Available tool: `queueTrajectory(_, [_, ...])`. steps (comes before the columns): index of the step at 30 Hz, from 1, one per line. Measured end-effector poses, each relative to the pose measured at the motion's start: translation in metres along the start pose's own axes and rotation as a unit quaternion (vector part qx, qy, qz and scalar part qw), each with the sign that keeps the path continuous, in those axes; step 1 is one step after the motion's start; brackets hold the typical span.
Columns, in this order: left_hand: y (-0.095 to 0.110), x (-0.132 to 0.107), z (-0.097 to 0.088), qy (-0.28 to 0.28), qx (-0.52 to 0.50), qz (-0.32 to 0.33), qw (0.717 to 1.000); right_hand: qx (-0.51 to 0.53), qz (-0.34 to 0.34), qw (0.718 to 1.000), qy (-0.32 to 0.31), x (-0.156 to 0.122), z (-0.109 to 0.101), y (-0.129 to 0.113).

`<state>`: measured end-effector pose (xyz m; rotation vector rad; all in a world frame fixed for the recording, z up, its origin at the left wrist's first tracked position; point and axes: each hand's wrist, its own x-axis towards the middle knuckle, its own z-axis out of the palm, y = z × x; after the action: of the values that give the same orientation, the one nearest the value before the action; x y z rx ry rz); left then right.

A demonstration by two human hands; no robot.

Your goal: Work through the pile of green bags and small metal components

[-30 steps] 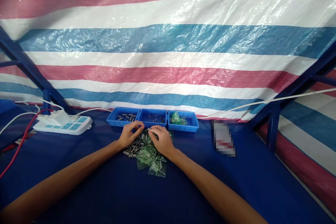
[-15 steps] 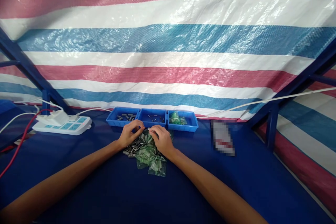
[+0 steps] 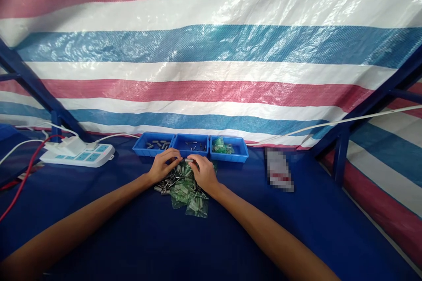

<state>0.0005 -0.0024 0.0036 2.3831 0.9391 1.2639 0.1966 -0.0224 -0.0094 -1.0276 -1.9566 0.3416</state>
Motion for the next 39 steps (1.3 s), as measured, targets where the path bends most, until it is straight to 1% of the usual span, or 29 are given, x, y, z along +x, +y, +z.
queueTrajectory(6, [0.001,0.0001,-0.0002,-0.009,0.001,-0.001,1.0,-0.004,0.015,1.0,0.0,-0.0004,0.0003,0.0011])
queueTrajectory(11, [0.0011,0.0,0.0007,-0.002,-0.003,0.013,1.0,0.0,0.034,0.999,-0.003,-0.0011,0.001,0.0019])
queueTrajectory(20, [-0.0018,-0.0007,0.0017,0.003,0.004,0.029,1.0,-0.01,0.021,1.0,0.003,-0.0012,0.0021,0.0038])
queueTrajectory(28, [-0.0026,-0.0005,0.0023,0.002,0.005,0.039,0.999,0.001,0.016,1.0,0.016,-0.0019,0.0042,0.007])
queueTrajectory(39, [-0.0036,-0.0009,0.0025,-0.003,-0.006,0.03,1.0,0.017,0.002,0.999,0.028,-0.0005,0.0032,0.0042])
